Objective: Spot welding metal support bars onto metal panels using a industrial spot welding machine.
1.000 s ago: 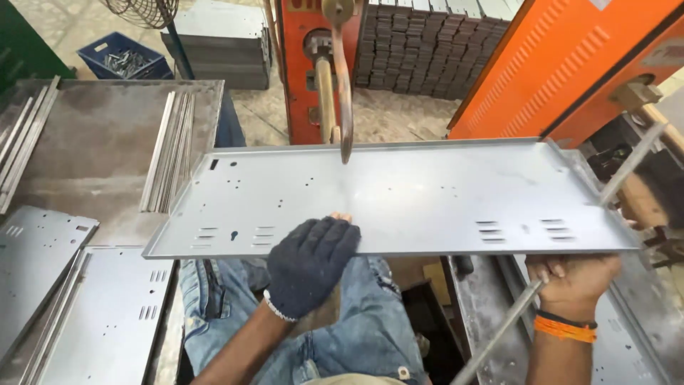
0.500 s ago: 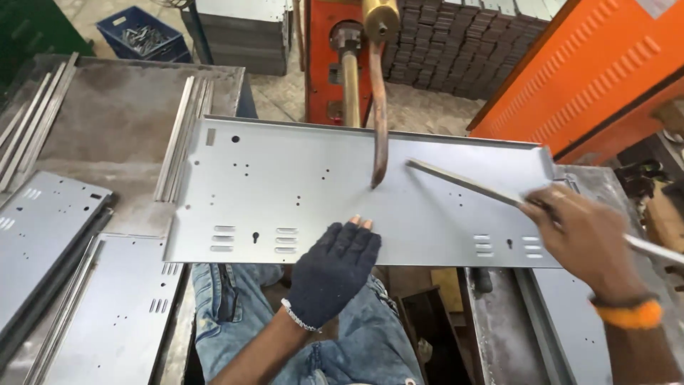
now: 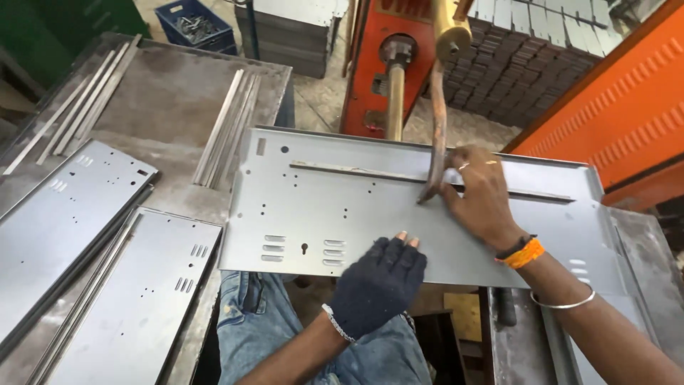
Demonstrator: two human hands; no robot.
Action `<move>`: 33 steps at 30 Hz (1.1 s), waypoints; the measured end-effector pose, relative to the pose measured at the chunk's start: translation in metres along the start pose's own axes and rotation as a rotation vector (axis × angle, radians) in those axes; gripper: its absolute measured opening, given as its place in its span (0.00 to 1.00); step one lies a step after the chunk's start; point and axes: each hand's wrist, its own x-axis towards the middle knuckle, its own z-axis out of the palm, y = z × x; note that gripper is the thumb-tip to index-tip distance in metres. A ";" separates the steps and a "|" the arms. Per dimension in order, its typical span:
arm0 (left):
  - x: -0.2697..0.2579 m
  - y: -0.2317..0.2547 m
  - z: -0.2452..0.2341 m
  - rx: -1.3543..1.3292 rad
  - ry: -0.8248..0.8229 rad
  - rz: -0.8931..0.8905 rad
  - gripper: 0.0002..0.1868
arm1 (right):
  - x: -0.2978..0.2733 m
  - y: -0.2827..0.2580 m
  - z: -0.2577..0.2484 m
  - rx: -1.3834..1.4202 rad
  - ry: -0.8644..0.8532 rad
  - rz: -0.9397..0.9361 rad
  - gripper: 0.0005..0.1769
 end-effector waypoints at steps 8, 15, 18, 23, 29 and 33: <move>0.002 -0.009 -0.015 0.044 -0.003 0.069 0.14 | 0.016 0.065 0.033 -0.039 0.030 0.186 0.12; -0.049 -0.079 -0.089 -0.165 0.282 -0.250 0.12 | 0.018 0.078 0.029 -0.087 -0.153 0.331 0.10; -0.072 -0.131 -0.088 0.005 0.519 -0.678 0.08 | 0.009 0.080 0.028 0.037 -0.166 0.342 0.12; -0.152 -0.267 0.027 -0.301 0.447 -1.216 0.09 | -0.005 0.077 0.023 -0.144 -0.262 0.519 0.13; -0.215 -0.363 0.130 0.074 -0.003 -1.191 0.09 | -0.013 0.067 0.027 0.025 -0.194 0.684 0.15; -0.230 -0.400 0.183 0.196 -0.168 -1.171 0.12 | -0.006 0.068 0.032 0.083 -0.234 0.802 0.16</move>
